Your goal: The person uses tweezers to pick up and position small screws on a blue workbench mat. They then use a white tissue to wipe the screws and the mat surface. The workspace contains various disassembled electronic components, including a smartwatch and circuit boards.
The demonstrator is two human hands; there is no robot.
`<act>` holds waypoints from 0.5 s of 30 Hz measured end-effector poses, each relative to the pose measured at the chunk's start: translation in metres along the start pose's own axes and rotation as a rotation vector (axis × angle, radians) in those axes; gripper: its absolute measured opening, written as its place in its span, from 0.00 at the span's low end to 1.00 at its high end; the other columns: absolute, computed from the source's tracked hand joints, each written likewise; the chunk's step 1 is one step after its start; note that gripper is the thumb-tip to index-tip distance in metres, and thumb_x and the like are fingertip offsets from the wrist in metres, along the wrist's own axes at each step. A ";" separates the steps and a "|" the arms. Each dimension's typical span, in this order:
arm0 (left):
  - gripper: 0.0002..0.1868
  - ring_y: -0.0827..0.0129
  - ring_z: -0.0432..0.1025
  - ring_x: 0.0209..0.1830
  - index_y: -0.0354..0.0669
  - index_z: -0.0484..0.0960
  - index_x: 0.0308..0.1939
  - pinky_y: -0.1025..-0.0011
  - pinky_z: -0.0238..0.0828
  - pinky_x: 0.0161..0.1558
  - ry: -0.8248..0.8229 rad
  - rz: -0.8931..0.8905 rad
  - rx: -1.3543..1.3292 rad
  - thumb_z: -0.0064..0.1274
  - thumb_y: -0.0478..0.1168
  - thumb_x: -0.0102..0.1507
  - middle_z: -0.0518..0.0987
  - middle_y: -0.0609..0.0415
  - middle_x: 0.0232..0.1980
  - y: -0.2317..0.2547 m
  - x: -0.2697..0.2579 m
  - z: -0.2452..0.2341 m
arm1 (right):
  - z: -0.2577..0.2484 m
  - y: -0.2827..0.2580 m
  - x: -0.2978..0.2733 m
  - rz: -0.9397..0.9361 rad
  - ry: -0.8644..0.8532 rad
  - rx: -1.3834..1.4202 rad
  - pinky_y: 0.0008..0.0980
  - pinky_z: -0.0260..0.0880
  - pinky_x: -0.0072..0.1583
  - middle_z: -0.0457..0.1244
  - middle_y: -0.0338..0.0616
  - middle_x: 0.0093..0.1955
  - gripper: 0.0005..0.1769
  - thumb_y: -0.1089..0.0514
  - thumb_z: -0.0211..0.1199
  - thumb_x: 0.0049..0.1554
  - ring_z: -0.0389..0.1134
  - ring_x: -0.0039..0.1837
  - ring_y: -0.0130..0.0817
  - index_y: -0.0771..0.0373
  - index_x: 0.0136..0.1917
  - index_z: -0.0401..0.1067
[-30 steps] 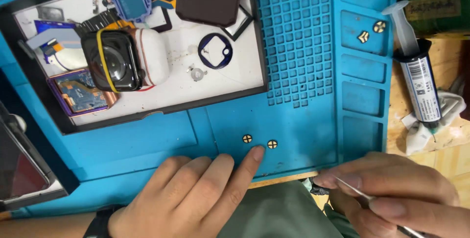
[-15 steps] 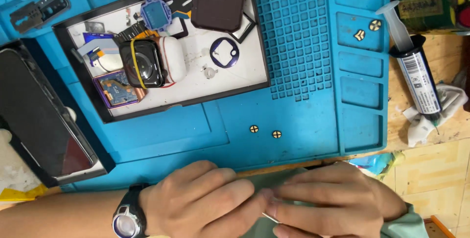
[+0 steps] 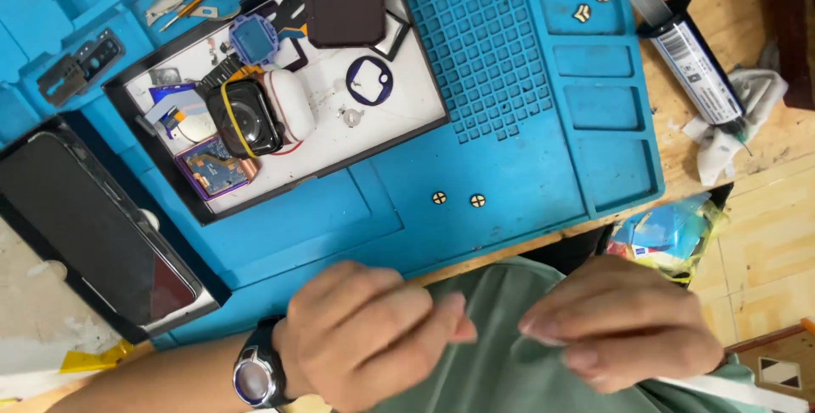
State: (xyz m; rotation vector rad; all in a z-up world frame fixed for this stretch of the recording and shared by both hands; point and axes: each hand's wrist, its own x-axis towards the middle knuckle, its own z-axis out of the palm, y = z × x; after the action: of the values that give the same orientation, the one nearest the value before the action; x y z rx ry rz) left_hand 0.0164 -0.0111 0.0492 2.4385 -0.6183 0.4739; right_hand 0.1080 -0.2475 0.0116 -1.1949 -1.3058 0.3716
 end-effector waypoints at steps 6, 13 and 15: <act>0.11 0.69 0.61 0.24 0.49 0.79 0.49 0.71 0.64 0.29 -0.144 -0.283 0.232 0.50 0.45 0.65 0.71 0.57 0.38 0.008 -0.001 0.013 | 0.032 -0.016 -0.006 0.639 0.537 -0.388 0.24 0.78 0.46 0.65 0.56 0.44 0.07 0.60 0.52 0.54 0.75 0.40 0.34 0.65 0.47 0.64; 0.14 0.73 0.59 0.23 0.58 0.77 0.55 0.72 0.66 0.27 -0.226 -0.309 0.391 0.44 0.48 0.67 0.65 0.58 0.38 0.006 -0.006 0.019 | 0.037 -0.006 0.029 0.551 0.461 -0.674 0.26 0.73 0.48 0.66 0.62 0.44 0.11 0.66 0.61 0.49 0.72 0.44 0.41 0.75 0.45 0.67; 0.14 0.73 0.59 0.22 0.58 0.77 0.55 0.71 0.65 0.26 -0.233 -0.323 0.392 0.43 0.44 0.67 0.64 0.58 0.37 0.005 -0.006 0.019 | 0.035 -0.004 0.030 0.539 0.435 -0.676 0.26 0.73 0.48 0.66 0.61 0.44 0.12 0.66 0.62 0.48 0.72 0.44 0.41 0.76 0.45 0.67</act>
State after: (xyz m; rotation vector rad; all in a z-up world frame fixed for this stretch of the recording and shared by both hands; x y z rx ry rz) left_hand 0.0118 -0.0245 0.0340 2.9253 -0.2238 0.1914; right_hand 0.0849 -0.2090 0.0244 -2.0750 -0.7182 0.0253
